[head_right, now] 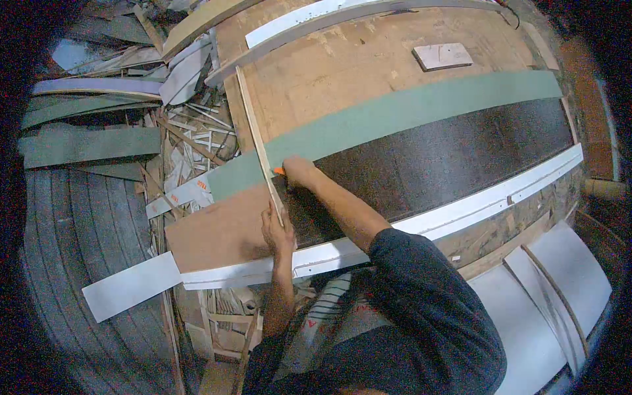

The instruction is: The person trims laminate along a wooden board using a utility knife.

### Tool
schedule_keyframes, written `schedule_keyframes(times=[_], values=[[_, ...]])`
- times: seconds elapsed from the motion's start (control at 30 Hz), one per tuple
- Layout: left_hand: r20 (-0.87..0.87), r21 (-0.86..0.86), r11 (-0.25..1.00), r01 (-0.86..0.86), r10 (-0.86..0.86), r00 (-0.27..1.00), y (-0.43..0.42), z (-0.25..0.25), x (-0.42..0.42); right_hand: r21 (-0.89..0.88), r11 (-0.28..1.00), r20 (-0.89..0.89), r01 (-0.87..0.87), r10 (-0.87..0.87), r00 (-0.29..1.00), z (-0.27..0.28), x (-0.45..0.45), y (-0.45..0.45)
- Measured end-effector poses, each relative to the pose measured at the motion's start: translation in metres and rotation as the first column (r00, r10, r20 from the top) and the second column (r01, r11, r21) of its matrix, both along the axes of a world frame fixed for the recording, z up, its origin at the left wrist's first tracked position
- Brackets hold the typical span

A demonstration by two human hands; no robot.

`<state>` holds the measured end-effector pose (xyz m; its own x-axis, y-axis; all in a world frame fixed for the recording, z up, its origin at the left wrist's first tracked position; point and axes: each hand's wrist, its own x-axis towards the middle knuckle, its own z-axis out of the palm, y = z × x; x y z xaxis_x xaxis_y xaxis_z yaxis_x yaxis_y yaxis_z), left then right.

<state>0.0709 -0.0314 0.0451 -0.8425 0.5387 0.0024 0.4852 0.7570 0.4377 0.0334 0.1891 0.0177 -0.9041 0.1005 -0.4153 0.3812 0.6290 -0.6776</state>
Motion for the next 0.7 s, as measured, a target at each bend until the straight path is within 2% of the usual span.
schedule_keyframes(times=[0.03, 0.1, 0.17, 0.2, 0.27, 0.37, 0.43, 0.47, 0.53, 0.6, 0.67, 0.7], values=[[-0.032, 0.059, 0.998, 0.002, 0.000, 0.999, 0.002, -0.001, -0.001, 0.011, 1.000, -0.033, 0.013, -0.013, 0.999, 0.004, 0.002, 0.002], [-0.045, 0.048, 0.999, -0.001, 0.003, 0.999, 0.001, -0.002, -0.002, 0.026, 0.999, -0.066, 0.026, -0.024, 0.998, 0.016, 0.008, 0.006], [-0.055, 0.037, 0.999, -0.012, 0.014, 0.998, 0.002, -0.005, -0.003, -0.034, 0.969, -0.141, 0.244, -0.247, 0.959, 0.033, 0.017, 0.008], [-0.072, 0.038, 0.999, -0.025, 0.027, 0.997, 0.003, -0.007, -0.002, -0.033, 0.970, -0.139, 0.242, -0.244, 0.960, 0.029, 0.016, 0.012], [-0.085, 0.036, 0.999, -0.035, 0.038, 0.996, 0.002, -0.008, 0.000, 0.072, 0.930, -0.297, 0.360, -0.324, 0.898, 0.020, 0.016, 0.018], [-0.072, 0.005, 0.999, -0.050, 0.050, 0.996, 0.007, -0.004, -0.001, 0.143, 0.948, -0.258, 0.283, -0.240, 0.936, 0.019, 0.016, 0.031], [-0.115, 0.068, 0.997, -0.025, 0.033, 0.993, 0.007, -0.003, -0.001, 0.165, 0.962, -0.240, 0.218, -0.175, 0.955, 0.032, 0.017, 0.033], [-0.115, 0.070, 0.997, -0.027, 0.035, 0.993, 0.007, -0.004, -0.002, 0.117, 0.971, -0.205, 0.208, -0.181, 0.962, 0.037, 0.025, 0.029], [0.058, 0.078, 0.993, -0.091, 0.087, 0.995, 0.008, 0.002, -0.003, 0.065, 0.977, -0.161, 0.205, -0.192, 0.968, 0.050, 0.045, 0.012], [0.068, 0.106, 0.988, -0.112, 0.105, 0.992, 0.011, 0.010, -0.009, -0.009, 0.976, -0.050, 0.219, -0.219, 0.974, 0.055, 0.069, -0.016], [0.079, 0.131, 0.983, -0.129, 0.119, 0.990, 0.016, 0.011, -0.021, -0.024, 0.990, -0.092, 0.140, -0.141, 0.986, 0.053, 0.097, -0.045], [-0.008, 0.198, 0.974, -0.111, 0.115, 0.993, 0.022, 0.010, -0.029, -0.006, 0.989, -0.077, 0.149, -0.149, 0.986, 0.056, 0.103, -0.059]])
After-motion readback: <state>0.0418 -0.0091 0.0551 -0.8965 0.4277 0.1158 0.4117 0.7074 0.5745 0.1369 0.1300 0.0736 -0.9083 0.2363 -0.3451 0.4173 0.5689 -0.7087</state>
